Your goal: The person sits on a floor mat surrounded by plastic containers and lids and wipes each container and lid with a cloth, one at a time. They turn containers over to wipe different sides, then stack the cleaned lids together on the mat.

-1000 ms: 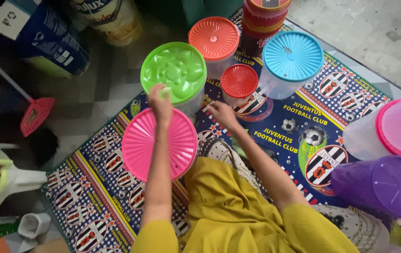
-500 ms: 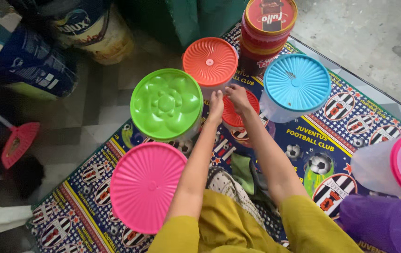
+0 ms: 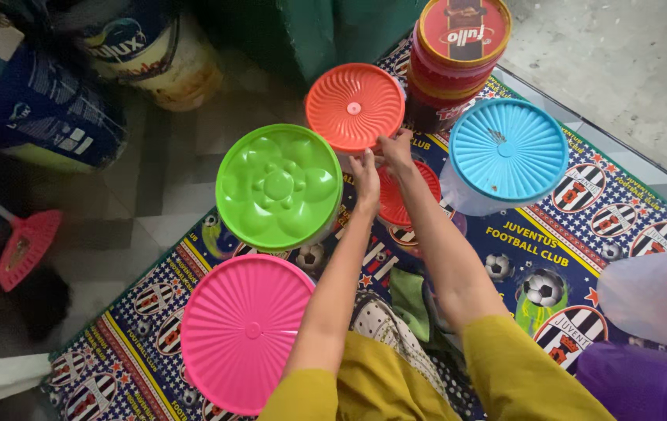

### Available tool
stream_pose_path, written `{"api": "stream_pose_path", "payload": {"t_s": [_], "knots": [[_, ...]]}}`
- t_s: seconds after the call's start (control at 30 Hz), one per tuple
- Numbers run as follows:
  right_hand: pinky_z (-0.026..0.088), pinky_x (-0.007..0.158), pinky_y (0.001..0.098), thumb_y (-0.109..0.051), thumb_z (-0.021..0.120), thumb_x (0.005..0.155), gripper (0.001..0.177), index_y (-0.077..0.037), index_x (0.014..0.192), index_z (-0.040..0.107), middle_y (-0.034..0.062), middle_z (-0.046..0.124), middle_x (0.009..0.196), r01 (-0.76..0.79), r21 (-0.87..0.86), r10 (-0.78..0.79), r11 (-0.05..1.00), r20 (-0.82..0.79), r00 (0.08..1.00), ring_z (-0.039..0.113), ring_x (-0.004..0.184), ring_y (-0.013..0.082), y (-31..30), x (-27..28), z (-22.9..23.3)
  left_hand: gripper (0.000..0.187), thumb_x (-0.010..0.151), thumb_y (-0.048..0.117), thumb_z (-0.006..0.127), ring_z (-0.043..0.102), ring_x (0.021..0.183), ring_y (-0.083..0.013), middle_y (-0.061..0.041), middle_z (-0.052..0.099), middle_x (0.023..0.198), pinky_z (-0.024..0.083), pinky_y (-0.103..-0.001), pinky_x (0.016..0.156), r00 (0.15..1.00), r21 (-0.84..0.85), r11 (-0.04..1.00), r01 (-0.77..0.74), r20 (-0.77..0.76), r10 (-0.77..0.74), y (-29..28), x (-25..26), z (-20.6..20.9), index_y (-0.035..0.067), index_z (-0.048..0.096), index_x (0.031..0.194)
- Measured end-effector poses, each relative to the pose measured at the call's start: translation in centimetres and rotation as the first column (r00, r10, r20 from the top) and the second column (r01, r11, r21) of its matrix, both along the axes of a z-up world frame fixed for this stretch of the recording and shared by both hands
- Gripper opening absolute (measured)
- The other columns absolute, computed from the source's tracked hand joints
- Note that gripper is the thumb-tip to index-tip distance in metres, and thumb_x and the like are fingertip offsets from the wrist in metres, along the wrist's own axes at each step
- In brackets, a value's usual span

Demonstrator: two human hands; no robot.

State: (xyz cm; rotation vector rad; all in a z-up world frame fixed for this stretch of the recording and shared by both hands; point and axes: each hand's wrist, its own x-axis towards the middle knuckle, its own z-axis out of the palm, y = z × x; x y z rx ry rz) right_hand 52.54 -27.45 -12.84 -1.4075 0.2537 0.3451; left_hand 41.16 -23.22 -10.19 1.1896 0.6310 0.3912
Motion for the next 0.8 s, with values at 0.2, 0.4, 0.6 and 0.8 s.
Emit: {"api": "stream_pose_path", "payload": {"t_s": [0.2,0.4,0.6,0.8], "knots": [[0.064,0.063,0.034,-0.002,0.066,0.091,0.056,-0.005,0.137,0.034,0.018,0.061,0.11,-0.044,-0.078,0.068,0.996,0.334,0.94,0.069,0.084,0.0218,-2.2,-2.8,8.9,0.076,0.107,0.037,0.05,0.044,0.143,-0.0264,-0.019,0.045,0.156,0.033,-0.037,0.117,0.968,-0.028,1.0,0.002,0.25,0.005,-2.1,-1.6,4.6,-0.002,0.013,0.161],[0.068,0.066,0.0375,-0.004,0.06,0.093,0.052,-0.002,0.138,0.033,0.0146,0.062,0.111,-0.095,0.128,0.041,0.987,0.369,0.928,0.073,0.083,0.0214,-7.3,-7.5,20.6,0.08,0.099,0.038,0.052,0.036,0.145,-0.0258,-0.012,0.033,0.16,0.035,-0.044,0.11,0.971,-0.131,0.989,-0.072,0.217,0.099,-2.8,-5.3,14.5,0.01,0.01,0.161],[0.069,0.07,0.0378,-0.007,0.057,0.098,0.058,-0.002,0.148,0.029,0.0158,0.062,0.109,-0.105,0.158,0.039,0.982,0.373,0.927,0.073,0.084,0.022,-17.1,-17.6,27.0,0.077,0.103,0.036,0.057,0.04,0.147,-0.0263,-0.015,0.031,0.163,0.038,-0.041,0.115,0.912,-0.049,0.986,-0.163,0.374,0.169,-1.7,-11.4,21.1,0.006,0.017,0.162],[0.065,0.067,0.0383,-0.005,0.056,0.101,0.057,0.001,0.153,0.032,0.0159,0.064,0.108,0.081,0.048,-0.092,0.996,0.332,0.939,0.071,0.08,0.0228,-28.3,-29.1,26.6,0.055,0.103,0.024,0.063,0.059,0.13,-0.0209,-0.016,0.06,0.145,0.046,-0.032,0.11,0.928,0.423,0.905,0.043,0.318,-0.193,-8.6,-17.8,20.2,-0.005,0.051,0.149]]}}
